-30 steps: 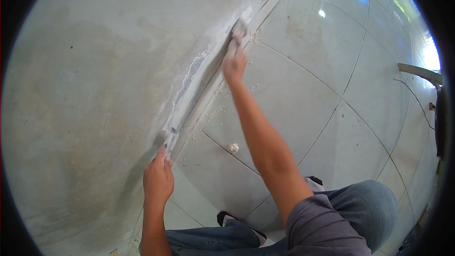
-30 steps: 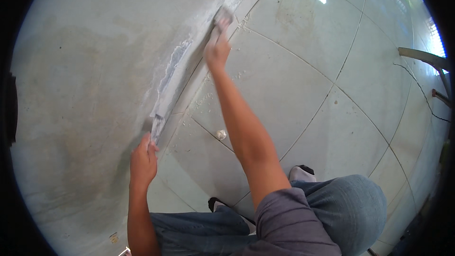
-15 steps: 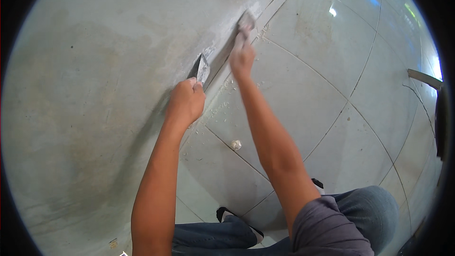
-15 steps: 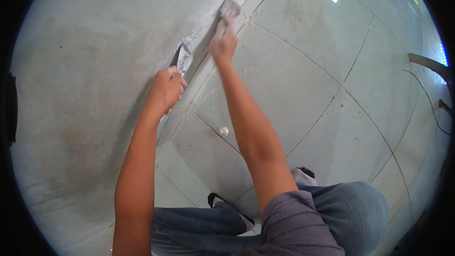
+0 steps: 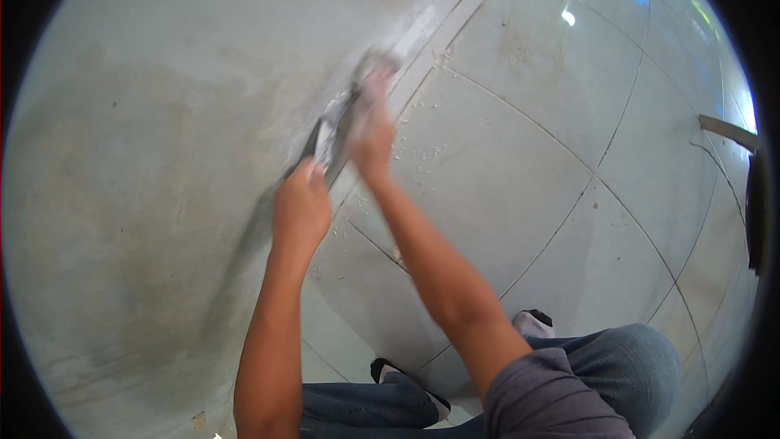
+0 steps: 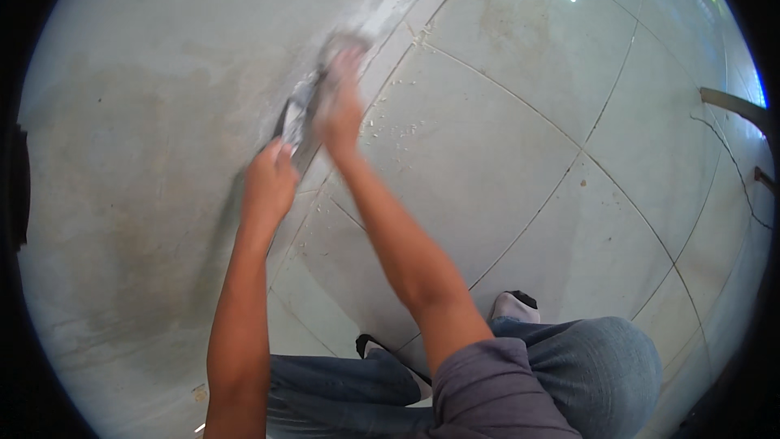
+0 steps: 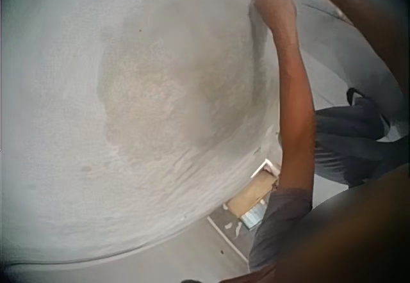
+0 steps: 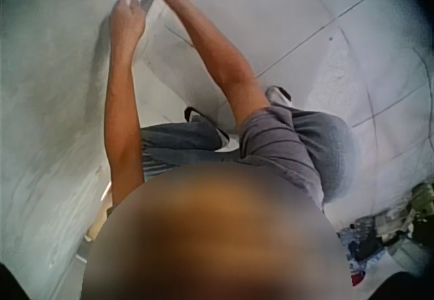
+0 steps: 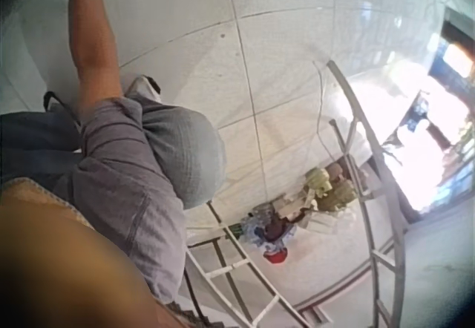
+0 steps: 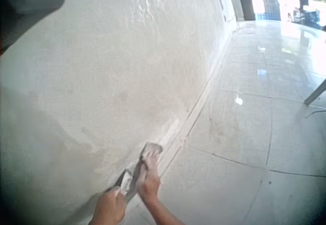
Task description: Scraping and sanding a wall to prepare it for repair.
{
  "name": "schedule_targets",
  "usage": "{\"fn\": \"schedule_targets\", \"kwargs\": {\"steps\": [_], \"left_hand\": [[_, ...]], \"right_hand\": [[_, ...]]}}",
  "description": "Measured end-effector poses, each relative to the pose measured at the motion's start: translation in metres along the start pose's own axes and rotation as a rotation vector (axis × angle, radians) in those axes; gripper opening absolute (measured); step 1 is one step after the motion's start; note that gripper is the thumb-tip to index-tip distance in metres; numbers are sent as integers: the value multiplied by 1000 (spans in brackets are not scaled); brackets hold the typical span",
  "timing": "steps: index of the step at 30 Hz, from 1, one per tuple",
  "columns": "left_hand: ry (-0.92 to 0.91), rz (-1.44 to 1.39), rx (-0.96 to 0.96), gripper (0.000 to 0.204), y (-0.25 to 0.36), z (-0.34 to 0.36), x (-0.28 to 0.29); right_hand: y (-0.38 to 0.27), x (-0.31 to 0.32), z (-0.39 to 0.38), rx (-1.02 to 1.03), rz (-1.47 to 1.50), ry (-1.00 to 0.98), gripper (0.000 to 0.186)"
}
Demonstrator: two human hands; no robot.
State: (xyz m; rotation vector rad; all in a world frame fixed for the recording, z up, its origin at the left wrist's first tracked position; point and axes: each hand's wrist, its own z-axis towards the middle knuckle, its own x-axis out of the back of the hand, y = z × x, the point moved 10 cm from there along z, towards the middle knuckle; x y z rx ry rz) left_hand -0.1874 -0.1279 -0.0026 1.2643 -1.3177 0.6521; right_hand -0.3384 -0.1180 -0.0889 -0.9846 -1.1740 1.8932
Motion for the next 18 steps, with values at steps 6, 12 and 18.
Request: {"fn": "schedule_targets", "kwargs": {"steps": [6, 12, 18], "left_hand": [[-97, 147, 136, 29, -53, -93, 40], [-116, 56, 222, 29, -85, -143, 54], [-109, 41, 181, 33, -78, -106, 37]], "right_hand": [[-20, -14, -26, 53, -78, -79, 49], [25, 32, 133, -154, -148, 188, 48], [-32, -9, -27, 84, -132, -70, 49]]}}
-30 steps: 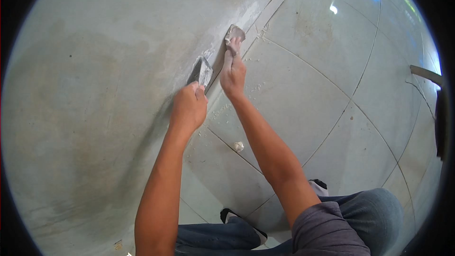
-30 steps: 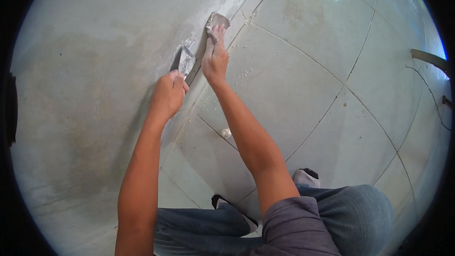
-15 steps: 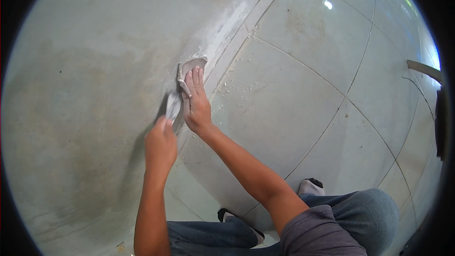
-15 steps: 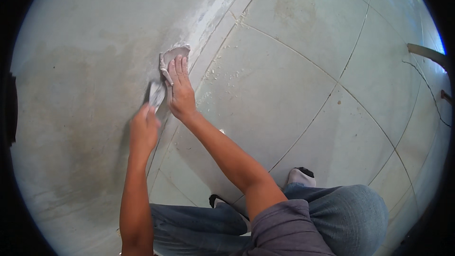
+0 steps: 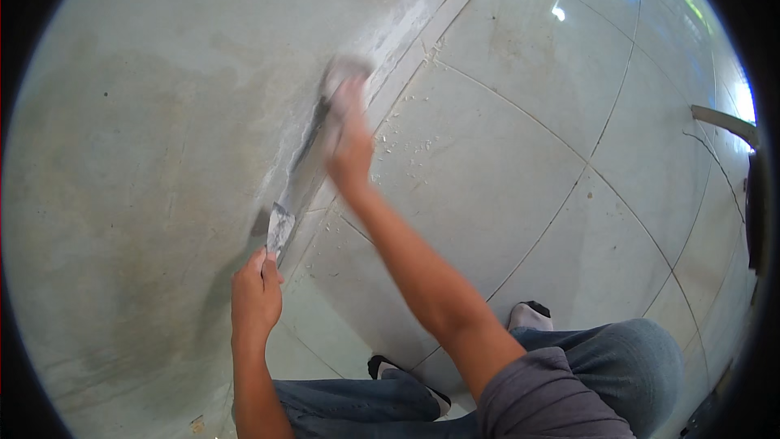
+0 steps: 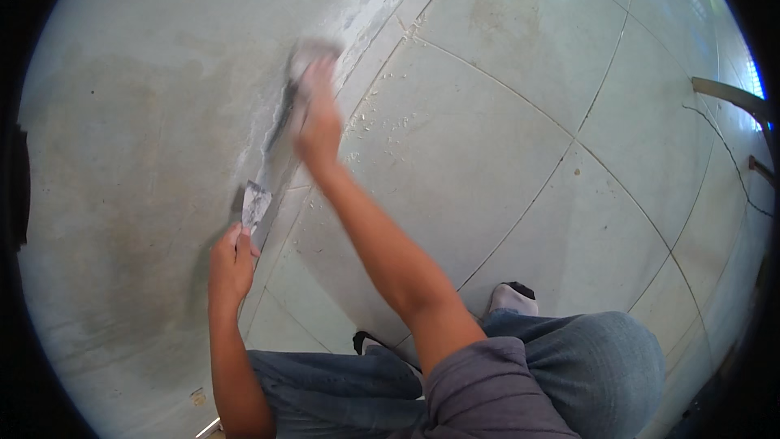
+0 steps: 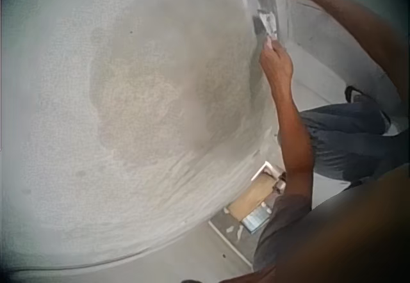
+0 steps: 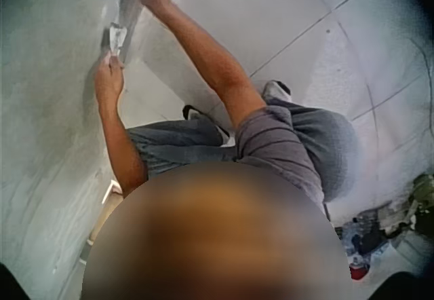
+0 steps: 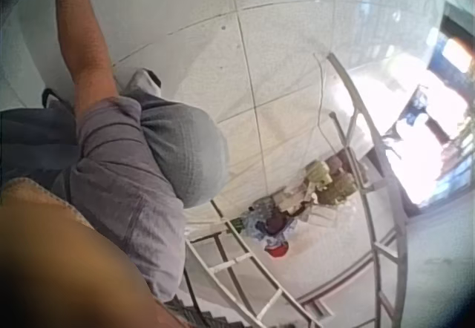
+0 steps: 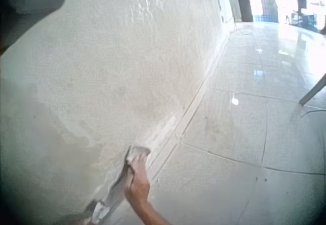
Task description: Scraping and sanding a wall to prepare it for repair.
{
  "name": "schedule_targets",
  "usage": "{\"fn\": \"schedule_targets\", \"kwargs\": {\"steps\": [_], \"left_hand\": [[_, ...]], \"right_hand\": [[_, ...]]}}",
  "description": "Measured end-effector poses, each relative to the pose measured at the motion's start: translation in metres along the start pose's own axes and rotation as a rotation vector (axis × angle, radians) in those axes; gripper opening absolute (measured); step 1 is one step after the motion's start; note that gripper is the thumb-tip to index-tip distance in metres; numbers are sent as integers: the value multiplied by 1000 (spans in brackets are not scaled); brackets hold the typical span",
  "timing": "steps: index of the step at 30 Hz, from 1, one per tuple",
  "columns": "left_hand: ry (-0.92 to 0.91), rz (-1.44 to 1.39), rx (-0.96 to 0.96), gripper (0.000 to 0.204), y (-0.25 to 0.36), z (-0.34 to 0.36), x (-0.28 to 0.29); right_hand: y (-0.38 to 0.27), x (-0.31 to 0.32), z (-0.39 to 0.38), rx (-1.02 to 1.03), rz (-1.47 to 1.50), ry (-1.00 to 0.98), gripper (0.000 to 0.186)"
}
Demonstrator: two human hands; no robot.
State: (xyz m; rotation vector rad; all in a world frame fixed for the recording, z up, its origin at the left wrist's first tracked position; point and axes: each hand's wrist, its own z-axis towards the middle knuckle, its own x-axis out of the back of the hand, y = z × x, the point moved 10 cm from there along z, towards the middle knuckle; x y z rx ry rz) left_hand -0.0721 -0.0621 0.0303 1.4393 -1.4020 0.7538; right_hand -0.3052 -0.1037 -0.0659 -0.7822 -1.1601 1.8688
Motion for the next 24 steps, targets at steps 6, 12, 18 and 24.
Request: {"fn": "schedule_targets", "kwargs": {"steps": [6, 12, 18, 24], "left_hand": [[111, -1, -88, 37, 1, 14, 2], [65, 3, -45, 33, -8, -3, 10], [93, 44, -37, 30, -20, -2, 12], [-11, 45, -50, 31, 8, -7, 2]], "right_hand": [[-22, -19, -13, -74, 10, 89, 51], [60, 17, 113, -352, 121, 98, 61], [-28, -31, -28, -121, 2, -45, 46], [69, 23, 121, -158, -218, 304, 45]]}}
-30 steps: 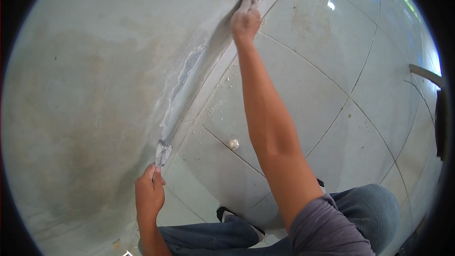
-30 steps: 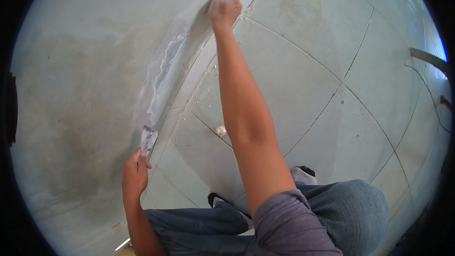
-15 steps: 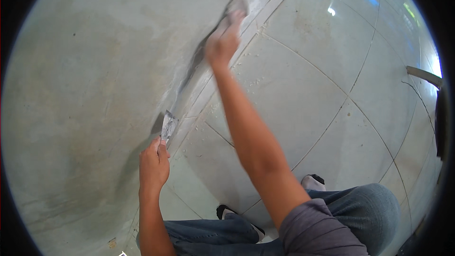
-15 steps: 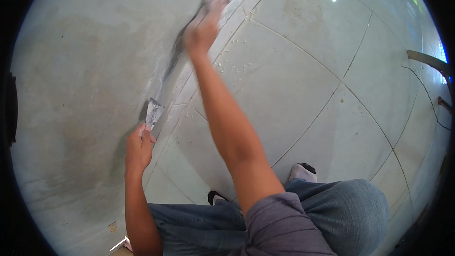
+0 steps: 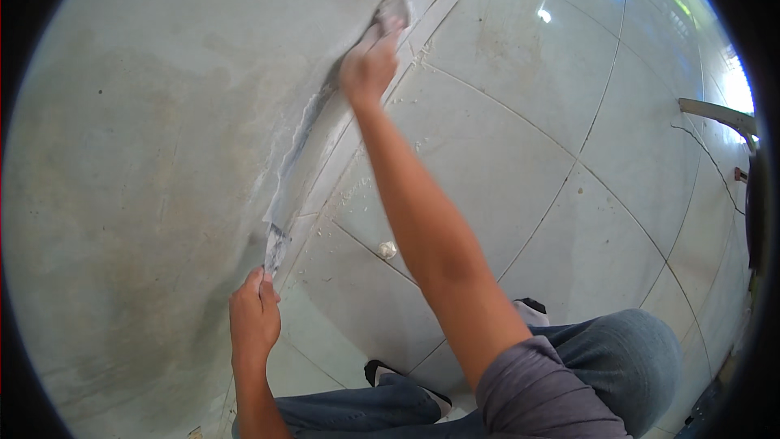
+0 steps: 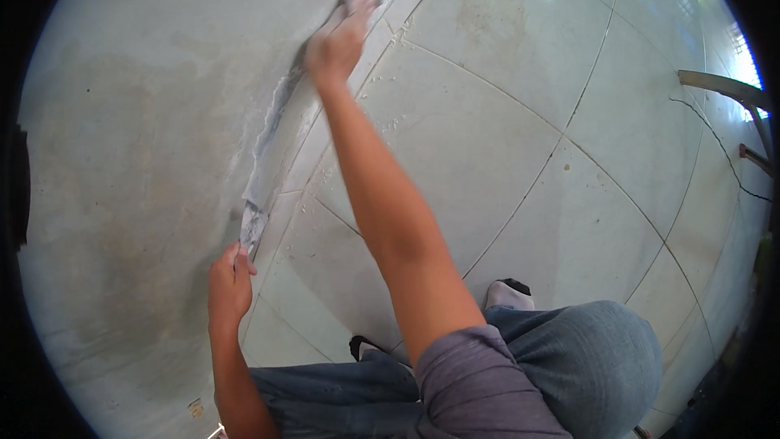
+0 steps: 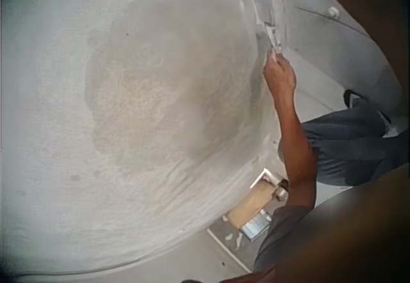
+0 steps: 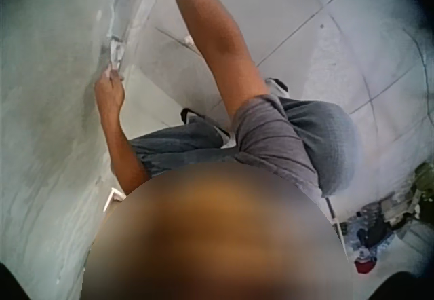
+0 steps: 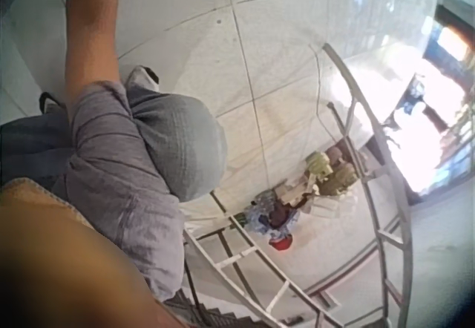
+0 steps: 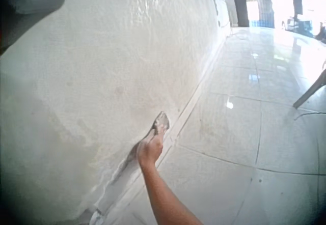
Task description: Scraping and sanding a wall to prepare it for repair.
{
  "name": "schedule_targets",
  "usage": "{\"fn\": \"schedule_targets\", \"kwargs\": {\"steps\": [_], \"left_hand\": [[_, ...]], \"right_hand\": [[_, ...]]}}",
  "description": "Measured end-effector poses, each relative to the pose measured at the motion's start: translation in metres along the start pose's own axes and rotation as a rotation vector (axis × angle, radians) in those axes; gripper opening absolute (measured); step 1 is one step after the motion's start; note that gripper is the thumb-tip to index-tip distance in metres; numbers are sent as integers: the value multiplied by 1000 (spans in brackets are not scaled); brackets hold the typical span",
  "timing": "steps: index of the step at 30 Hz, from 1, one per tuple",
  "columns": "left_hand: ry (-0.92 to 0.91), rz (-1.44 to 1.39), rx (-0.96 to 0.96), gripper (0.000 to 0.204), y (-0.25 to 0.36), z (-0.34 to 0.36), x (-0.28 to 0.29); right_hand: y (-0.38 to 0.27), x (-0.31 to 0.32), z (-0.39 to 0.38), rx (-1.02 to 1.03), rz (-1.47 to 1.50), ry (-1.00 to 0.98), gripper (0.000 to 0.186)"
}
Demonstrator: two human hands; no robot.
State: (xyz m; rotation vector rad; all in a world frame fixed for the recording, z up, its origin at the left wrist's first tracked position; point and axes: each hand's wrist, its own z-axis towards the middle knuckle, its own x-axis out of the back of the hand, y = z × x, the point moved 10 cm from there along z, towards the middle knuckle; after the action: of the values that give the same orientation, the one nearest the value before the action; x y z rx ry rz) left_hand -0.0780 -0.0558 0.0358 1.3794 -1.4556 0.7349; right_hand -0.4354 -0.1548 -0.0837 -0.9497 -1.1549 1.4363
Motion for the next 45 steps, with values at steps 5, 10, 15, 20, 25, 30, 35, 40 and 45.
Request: {"fn": "schedule_targets", "kwargs": {"steps": [5, 10, 15, 20, 25, 30, 35, 40, 45], "left_hand": [[-16, 8, 35, 32, -15, 3, -2], [-9, 44, 17, 34, -8, 5, 2], [-38, 20, 14, 34, 5, 2, 3], [-54, 35, 59, 34, -16, 4, -1], [-78, 38, 9, 33, -8, 13, -11], [-147, -30, 22, 32, 3, 9, -11], [-103, 17, -26, 32, -2, 12, -11], [-134, -13, -32, 31, 0, 10, -17], [-85, -5, -32, 30, 2, 7, -9]], "right_hand": [[73, -1, 56, -348, -72, -149, 44], [52, -2, -74, -328, 91, -350, 47], [48, -2, 0, -467, 166, -236, 53], [79, -2, 46, -550, 94, -275, 52], [56, 0, -8, -197, 119, -179, 49], [68, -1, 63, -432, 81, -229, 47], [37, 0, -7, -182, 157, -104, 46], [75, -11, 59, -320, 48, -163, 48], [86, 5, 44, -529, 141, -187, 54]]}}
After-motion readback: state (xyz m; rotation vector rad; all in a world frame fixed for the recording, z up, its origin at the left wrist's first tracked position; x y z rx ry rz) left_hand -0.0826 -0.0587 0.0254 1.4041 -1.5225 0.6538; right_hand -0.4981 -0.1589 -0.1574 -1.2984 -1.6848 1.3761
